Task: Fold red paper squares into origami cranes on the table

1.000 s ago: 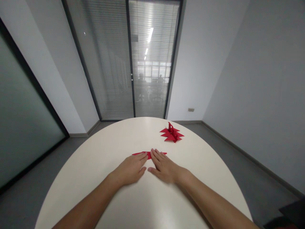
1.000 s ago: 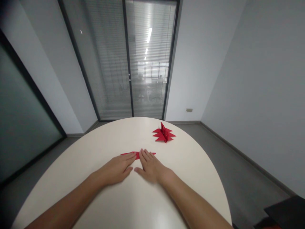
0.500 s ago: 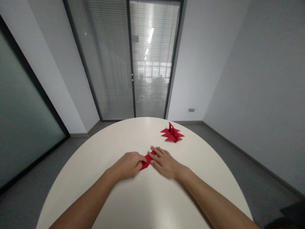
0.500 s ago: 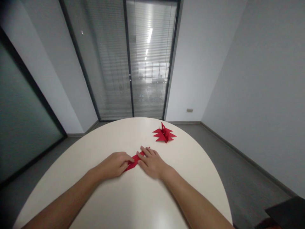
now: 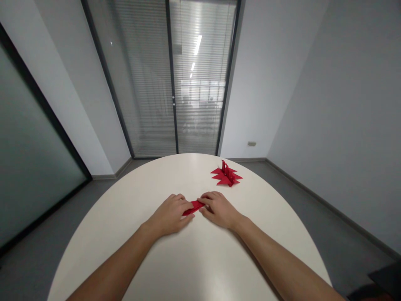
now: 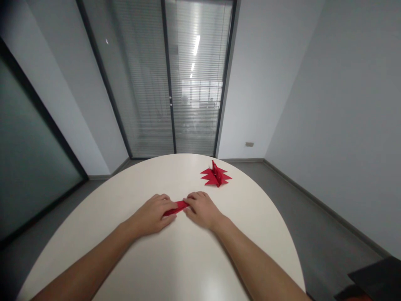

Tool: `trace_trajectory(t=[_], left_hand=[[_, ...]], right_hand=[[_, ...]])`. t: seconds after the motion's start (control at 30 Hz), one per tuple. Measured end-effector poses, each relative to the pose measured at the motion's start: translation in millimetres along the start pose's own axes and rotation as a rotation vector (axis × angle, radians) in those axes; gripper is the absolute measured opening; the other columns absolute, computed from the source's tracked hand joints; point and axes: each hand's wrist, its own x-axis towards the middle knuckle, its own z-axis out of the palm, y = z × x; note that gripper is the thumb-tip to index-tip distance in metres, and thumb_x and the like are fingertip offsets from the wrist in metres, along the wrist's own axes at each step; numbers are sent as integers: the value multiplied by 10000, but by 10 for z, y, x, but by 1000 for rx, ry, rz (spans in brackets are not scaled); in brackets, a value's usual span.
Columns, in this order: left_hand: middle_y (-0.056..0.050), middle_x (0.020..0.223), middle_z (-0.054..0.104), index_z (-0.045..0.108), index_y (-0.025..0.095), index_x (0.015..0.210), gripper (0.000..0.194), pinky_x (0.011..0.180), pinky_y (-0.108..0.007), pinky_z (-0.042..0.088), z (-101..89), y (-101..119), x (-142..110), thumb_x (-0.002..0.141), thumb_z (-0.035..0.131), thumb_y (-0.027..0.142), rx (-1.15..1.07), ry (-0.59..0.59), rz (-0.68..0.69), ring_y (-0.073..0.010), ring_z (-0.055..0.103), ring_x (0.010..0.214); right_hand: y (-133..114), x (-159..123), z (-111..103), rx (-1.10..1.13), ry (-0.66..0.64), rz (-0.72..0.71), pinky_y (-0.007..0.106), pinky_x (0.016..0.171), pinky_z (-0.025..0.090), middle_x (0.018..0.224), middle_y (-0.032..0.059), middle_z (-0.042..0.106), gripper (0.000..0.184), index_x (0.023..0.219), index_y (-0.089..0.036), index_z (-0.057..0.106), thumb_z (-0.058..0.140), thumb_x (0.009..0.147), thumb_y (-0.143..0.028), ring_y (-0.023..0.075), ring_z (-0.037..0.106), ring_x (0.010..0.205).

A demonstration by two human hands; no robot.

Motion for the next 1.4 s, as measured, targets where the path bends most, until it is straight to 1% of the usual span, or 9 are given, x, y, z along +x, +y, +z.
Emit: trace_trajectory(t=[0.2, 0.3, 0.4, 0.63, 0.8, 0.93, 1.03, 1.27, 1.4], left_hand=[[-67, 1283, 674, 608, 247, 1276, 344, 1013, -442, 423, 123, -52, -20, 952, 547, 341, 50, 2, -19, -272, 598, 1161], [-65, 1264, 686, 628, 227, 1237, 303, 1031, -442, 420, 189, -95, -22, 963, 522, 303, 60, 4, -51, -267, 614, 1158], [-71, 1189, 717, 661, 215, 1162, 263, 973, -427, 464, 225, -94, -15, 969, 500, 294, 76, 7, -111, -267, 652, 1085], [-65, 1138, 723, 647, 219, 1127, 231, 870, -360, 511, 296, -24, 23, 956, 521, 309, 18, 23, -187, -247, 681, 1001], [-43, 1043, 728, 640, 240, 1108, 204, 858, -308, 499, 342, -33, 55, 957, 503, 259, -80, 45, -206, -213, 683, 966], [-33, 987, 724, 649, 235, 1015, 178, 812, -283, 486, 340, -32, 59, 950, 486, 206, -108, 62, -200, -199, 680, 912], [-25, 920, 711, 640, 223, 939, 163, 749, -266, 472, 326, -10, 53, 935, 482, 181, -160, 88, -202, -185, 665, 841], [-25, 908, 690, 621, 212, 892, 163, 726, -276, 456, 337, 22, 56, 954, 471, 225, -323, 115, -168, -176, 626, 807], [-31, 877, 666, 611, 204, 874, 170, 722, -284, 460, 386, -5, 75, 956, 462, 216, -337, 132, -189, -178, 609, 793]], right_hand=[[-32, 26, -82, -8, -21, -79, 332, 865, 431, 977, 61, 724, 213, 1077, -222, 736, 569, 948, -253, 199, 649, 926], [-74, 34, -91, -40, -44, -89, 311, 823, 428, 933, 51, 739, 180, 974, -212, 748, 574, 932, -221, 190, 662, 882], [-113, 34, -104, -105, -59, -57, 291, 769, 430, 904, 50, 748, 194, 910, -203, 744, 551, 932, -201, 187, 674, 845], [-203, 46, -213, -203, -110, -65, 276, 677, 441, 910, 79, 747, 184, 961, -176, 723, 541, 942, -192, 194, 686, 768], [-212, 40, -208, 73, 13, -65, 288, 800, 500, 988, 70, 740, 227, 1141, -207, 677, 558, 948, -208, 195, 684, 879], [-94, 8, -140, 373, 86, 14, 301, 861, 518, 1131, 53, 717, 461, 1335, -256, 548, 647, 888, -209, 180, 675, 952], [12, -12, -92, 482, 96, 86, 325, 875, 516, 1112, 49, 725, 581, 1391, -257, 494, 686, 846, -196, 189, 667, 968], [49, 15, -38, 449, 14, 84, 316, 837, 489, 985, 47, 739, 214, 1084, -215, 715, 654, 880, -201, 200, 659, 912], [37, 56, 65, 493, 49, 147, 275, 742, 480, 942, 37, 730, 239, 1125, -215, 686, 632, 893, -203, 173, 652, 812]])
